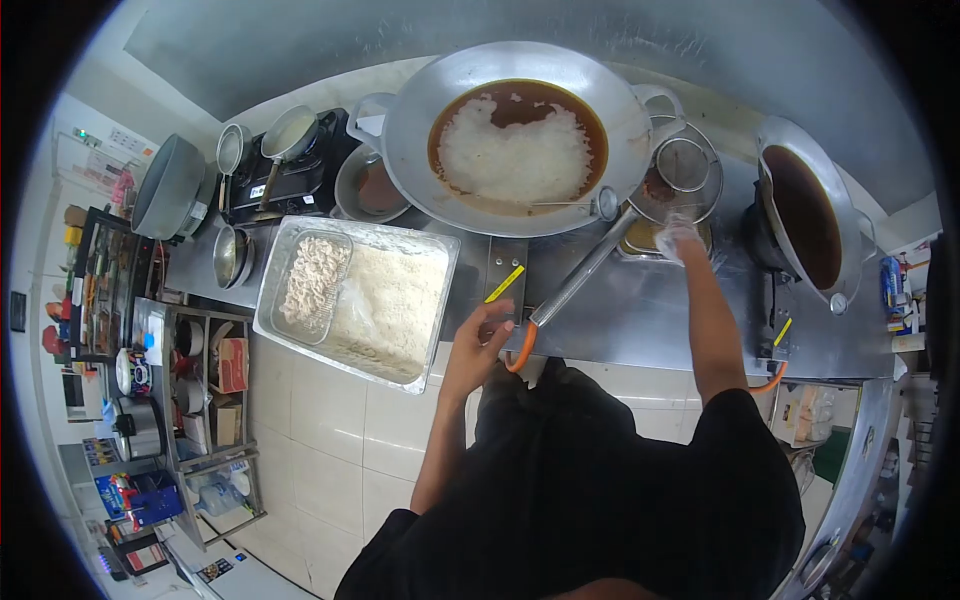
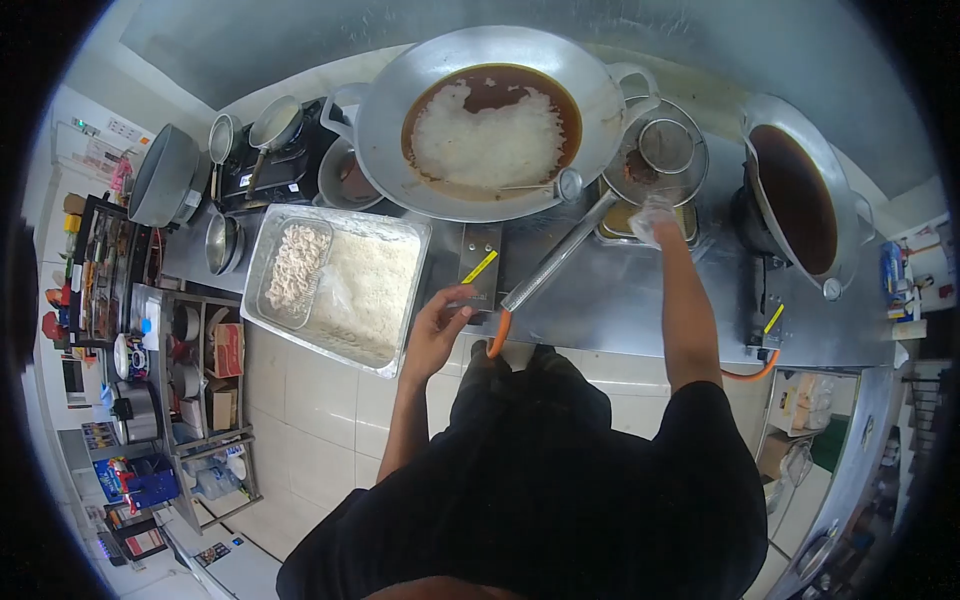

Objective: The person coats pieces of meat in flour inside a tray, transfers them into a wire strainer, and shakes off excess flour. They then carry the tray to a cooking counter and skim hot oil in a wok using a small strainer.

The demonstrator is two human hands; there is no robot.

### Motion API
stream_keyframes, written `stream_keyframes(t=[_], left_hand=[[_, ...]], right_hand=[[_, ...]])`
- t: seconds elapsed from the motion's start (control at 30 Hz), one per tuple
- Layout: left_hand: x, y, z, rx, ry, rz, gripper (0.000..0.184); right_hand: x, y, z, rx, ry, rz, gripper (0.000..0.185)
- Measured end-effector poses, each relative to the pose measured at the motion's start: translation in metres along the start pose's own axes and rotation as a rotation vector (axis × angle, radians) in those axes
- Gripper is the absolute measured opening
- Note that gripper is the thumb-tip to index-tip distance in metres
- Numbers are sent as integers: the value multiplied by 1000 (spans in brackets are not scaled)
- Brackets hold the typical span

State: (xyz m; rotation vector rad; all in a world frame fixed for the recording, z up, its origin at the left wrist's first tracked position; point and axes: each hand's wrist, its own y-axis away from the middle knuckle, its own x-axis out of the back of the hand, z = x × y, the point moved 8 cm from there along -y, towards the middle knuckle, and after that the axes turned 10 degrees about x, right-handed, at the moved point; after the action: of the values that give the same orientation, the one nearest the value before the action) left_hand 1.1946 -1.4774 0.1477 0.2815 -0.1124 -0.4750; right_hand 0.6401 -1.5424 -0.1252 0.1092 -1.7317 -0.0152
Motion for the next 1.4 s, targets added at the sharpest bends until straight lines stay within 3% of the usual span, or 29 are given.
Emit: stream_keyframes(t=[0.1,0.17,0.27,0.33,0.4,0.5,0.67,0.8,0.83,0.87,0.97,1.13,1.23,1.4], left_hand=[[8,8,6,45,-96,-120,32],[21,9,-4,69,-83,-168,35],[43,17,-21,114,-54,-216,36],[56,18,-28,109,-36,-228,36],[69,18,-31,74,-35,-230,37],[81,21,-34,95,4,-260,37],[104,26,-41,81,12,-279,35],[126,34,-42,167,37,-298,34],[131,35,-42,151,32,-292,34],[136,36,-41,134,29,-284,35],[150,42,-45,132,46,-260,34],[169,47,-51,79,83,-202,32],[179,49,-55,75,98,-157,34],[190,50,-63,89,112,-123,34]], right_hand=[[92,48,-31,-444,-895,290,24],[145,73,-57,-533,-1115,407,24],[207,105,-72,-475,-706,409,43],[263,131,-115,-706,-968,488,44],[313,132,-181,-700,-1087,488,42],[336,116,-175,-463,-977,372,39],[386,88,-188,-230,-88,552,31],[355,19,-135,-47,308,405,32],[325,-14,-92,76,450,275,33],[273,-55,-26,335,670,125,34],[290,-100,-97,-41,487,120,26],[251,-125,-207,129,573,-110,24],[256,-134,-329,64,522,-548,24],[235,-151,-348,341,-90,-243,25]])
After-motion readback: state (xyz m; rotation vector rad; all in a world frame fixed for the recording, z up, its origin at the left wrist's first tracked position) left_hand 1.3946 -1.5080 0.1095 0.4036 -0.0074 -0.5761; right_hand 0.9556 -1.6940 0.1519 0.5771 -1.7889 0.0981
